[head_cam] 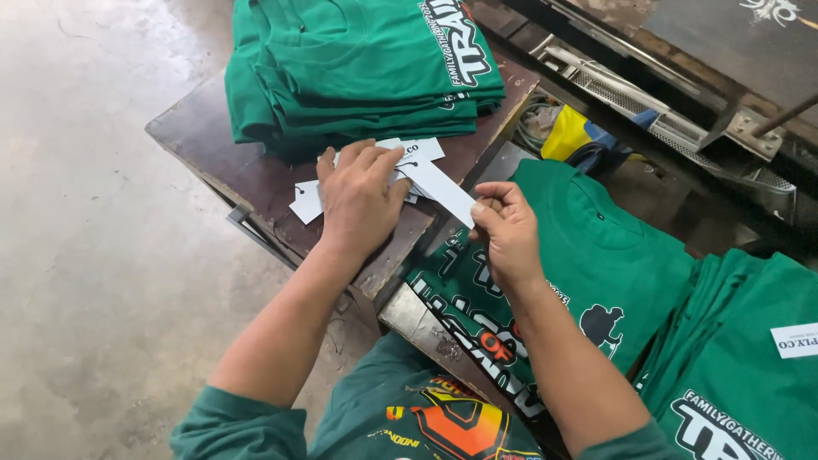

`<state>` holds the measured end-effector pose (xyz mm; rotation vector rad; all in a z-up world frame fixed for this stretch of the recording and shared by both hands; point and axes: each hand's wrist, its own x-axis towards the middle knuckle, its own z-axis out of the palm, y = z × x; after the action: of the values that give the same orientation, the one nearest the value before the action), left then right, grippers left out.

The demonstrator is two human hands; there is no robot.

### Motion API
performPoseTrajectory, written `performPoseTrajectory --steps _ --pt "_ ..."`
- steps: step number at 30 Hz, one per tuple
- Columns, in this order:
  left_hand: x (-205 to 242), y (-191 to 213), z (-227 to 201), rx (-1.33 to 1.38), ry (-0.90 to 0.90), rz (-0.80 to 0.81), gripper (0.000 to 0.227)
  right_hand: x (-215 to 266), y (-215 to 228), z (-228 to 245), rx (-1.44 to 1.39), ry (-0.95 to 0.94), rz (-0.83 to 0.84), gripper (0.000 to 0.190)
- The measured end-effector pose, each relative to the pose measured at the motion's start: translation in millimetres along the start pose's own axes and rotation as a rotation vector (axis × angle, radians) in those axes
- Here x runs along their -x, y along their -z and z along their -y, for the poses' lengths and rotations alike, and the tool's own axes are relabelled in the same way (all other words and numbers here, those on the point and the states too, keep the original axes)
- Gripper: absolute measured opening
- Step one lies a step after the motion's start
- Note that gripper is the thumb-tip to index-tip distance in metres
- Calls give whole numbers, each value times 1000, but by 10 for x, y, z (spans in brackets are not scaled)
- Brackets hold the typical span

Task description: The person attaches white paper tags to the necks of green t-shirts using a black string. They thread the string through the tag and the shirt's collar, tie it securely, and then fold the shirt before placing it on a stack.

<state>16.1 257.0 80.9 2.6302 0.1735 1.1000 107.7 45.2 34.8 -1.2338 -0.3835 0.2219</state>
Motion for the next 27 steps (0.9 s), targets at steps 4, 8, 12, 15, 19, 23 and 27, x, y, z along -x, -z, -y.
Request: performPoseTrajectory --steps 4,8,12,15,19,23,27 --pt "54 -241 191 -106 11 -4 10 -25 3 -24 11 53 53 27" --pt "-16 -203 133 -16 80 66 9 -26 -11 29 -32 6 15 25" --pt "-193 -132 57 144 196 165 10 -71 -114 294 -225 -133 -39 21" --pt "-333 -94 40 198 195 178 8 -93 -127 513 -311 -230 -38 20" --pt "-587 32 -70 287 289 194 4 -152 -97 637 -338 -244 -19 20" --pt "-804 248 -230 332 363 319 13 -177 -47 708 -345 -276 -19 18" --pt "-975 367 -334 353 343 382 15 -219 9 753 -329 -249 -35 18"
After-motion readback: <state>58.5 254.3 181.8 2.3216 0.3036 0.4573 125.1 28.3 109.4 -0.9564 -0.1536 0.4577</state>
